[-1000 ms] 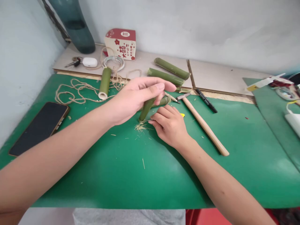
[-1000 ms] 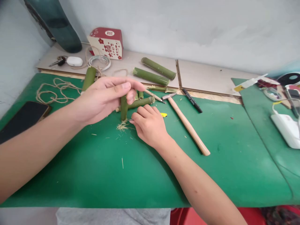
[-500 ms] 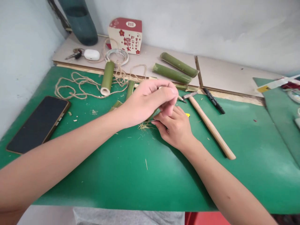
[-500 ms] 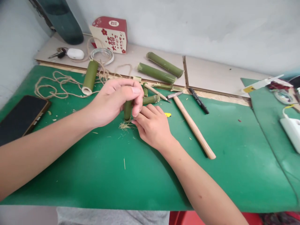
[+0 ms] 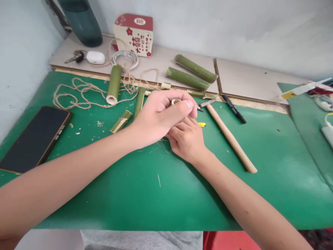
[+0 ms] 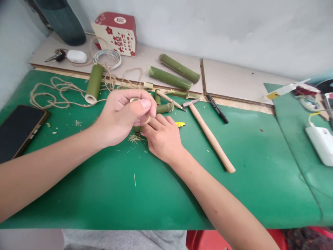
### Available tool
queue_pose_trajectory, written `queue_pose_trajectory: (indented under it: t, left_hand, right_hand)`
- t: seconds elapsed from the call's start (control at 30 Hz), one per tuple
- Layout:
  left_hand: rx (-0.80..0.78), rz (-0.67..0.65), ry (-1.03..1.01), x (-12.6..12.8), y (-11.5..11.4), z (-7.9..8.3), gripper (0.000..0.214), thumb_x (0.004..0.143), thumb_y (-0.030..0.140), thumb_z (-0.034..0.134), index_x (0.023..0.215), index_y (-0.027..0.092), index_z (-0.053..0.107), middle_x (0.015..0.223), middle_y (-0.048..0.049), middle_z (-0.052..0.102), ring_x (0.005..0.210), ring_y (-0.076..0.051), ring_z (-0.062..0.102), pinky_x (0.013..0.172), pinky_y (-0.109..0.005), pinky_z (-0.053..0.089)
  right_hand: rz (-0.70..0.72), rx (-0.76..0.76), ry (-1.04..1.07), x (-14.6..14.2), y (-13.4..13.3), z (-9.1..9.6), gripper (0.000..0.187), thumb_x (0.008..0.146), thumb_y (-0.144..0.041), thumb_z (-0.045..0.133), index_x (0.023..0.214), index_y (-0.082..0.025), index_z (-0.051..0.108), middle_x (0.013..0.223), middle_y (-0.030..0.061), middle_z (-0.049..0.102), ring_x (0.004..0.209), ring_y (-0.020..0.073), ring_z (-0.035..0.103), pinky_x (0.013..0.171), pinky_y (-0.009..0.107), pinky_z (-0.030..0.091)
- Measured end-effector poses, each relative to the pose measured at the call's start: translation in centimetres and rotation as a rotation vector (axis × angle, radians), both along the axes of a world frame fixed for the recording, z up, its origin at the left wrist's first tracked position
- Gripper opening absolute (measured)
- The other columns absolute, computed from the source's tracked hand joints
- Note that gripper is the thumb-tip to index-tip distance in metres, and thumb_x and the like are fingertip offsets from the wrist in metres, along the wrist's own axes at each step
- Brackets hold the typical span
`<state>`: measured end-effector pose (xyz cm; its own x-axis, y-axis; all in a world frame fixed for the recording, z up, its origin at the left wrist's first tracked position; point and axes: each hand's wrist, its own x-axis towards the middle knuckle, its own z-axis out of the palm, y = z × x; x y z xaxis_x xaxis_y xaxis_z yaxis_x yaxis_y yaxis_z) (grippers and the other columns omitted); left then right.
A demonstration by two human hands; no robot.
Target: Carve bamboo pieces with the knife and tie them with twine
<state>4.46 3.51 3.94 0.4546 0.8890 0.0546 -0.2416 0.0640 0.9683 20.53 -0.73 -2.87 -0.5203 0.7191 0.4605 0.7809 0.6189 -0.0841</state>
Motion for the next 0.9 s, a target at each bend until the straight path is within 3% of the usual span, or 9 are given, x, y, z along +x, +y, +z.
queue_pose_trajectory:
  t: [0.2, 0.33, 0.5, 0.9]
  left_hand:
    - [0.017, 0.020, -0.044, 0.0, 0.3, 0.0, 0.021, 0.087, 0.026, 0.066, 0.068, 0.018, 0.067, 0.054, 0.0029, 0.041, 0.050, -0.010, 0.033, 0.049, -0.027, 0.026]
    - [-0.062, 0.015, -0.082, -0.1, 0.7, 0.1, 0.026, 0.085, 0.031, 0.073, 0.065, 0.019, 0.062, 0.053, 0.0036, 0.039, 0.048, -0.009, 0.032, 0.048, -0.028, 0.028]
    - [-0.119, 0.021, -0.119, -0.2, 1.2, 0.0, 0.027, 0.082, 0.025, 0.071, 0.060, 0.020, 0.055, 0.050, 0.0040, 0.033, 0.047, -0.009, 0.027, 0.047, -0.028, 0.027]
    - [-0.063, -0.059, -0.046, -0.4, 0.7, -0.1, 0.022, 0.077, 0.027, 0.071, 0.058, 0.019, 0.062, 0.049, 0.0040, 0.032, 0.047, -0.008, 0.024, 0.048, -0.028, 0.022]
  right_hand:
    - [0.021, -0.039, -0.022, 0.3, 0.0, 0.5, 0.022, 0.104, -0.030, 0.054, 0.089, -0.022, 0.067, 0.088, 0.0065, 0.068, 0.087, 0.0236, 0.051, 0.071, 0.039, 0.030]
    - [0.017, -0.034, 0.020, 0.5, 0.1, 0.9, 0.025, 0.105, -0.031, 0.054, 0.084, -0.023, 0.065, 0.083, 0.0050, 0.065, 0.082, 0.0224, 0.049, 0.071, 0.038, 0.030]
    - [0.041, -0.043, 0.031, 0.3, 0.4, 0.8, 0.026, 0.106, -0.031, 0.053, 0.084, -0.023, 0.065, 0.082, 0.0045, 0.065, 0.082, 0.0220, 0.050, 0.071, 0.038, 0.031]
    - [0.073, -0.071, 0.011, 0.1, 1.0, 0.3, 0.016, 0.101, -0.027, 0.056, 0.097, -0.021, 0.070, 0.092, 0.0060, 0.072, 0.085, 0.0240, 0.052, 0.072, 0.039, 0.031]
